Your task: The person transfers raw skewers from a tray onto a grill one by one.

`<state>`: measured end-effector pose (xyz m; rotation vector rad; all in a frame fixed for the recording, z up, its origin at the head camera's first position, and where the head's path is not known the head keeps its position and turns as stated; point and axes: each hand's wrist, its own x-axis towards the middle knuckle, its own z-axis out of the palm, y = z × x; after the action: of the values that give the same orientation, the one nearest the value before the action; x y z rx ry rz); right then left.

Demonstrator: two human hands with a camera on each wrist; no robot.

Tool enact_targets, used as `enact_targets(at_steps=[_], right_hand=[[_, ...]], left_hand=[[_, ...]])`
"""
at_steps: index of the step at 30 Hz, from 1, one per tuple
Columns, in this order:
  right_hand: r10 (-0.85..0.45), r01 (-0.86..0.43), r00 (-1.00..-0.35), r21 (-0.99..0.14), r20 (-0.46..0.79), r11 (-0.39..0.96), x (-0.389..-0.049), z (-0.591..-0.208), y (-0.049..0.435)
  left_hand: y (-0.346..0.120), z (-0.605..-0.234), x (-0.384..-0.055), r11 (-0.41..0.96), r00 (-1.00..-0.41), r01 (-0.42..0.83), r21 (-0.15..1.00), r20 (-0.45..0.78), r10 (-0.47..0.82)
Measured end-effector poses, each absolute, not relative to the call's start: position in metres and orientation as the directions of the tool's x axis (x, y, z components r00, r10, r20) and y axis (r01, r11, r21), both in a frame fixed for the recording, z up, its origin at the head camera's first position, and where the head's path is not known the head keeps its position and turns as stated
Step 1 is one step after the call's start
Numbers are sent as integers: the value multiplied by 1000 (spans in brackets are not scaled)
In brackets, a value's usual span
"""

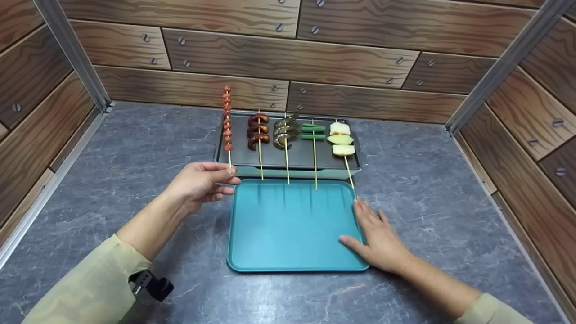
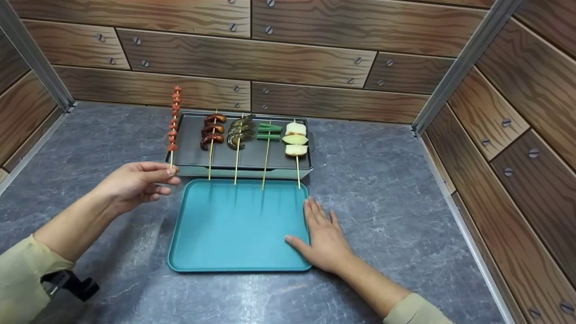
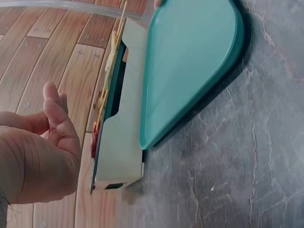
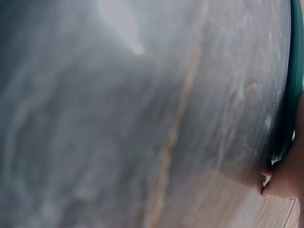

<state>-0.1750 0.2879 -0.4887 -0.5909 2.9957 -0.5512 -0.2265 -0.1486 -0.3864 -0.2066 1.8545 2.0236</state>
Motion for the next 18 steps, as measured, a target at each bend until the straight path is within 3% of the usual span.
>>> enact_targets(at_steps=[18], right_hand=[[-373,-361,-927,-339,32,869,-176,-490,288]], left_hand=[[-149,-403,-245,-21,-895,-427,904,-419,156]])
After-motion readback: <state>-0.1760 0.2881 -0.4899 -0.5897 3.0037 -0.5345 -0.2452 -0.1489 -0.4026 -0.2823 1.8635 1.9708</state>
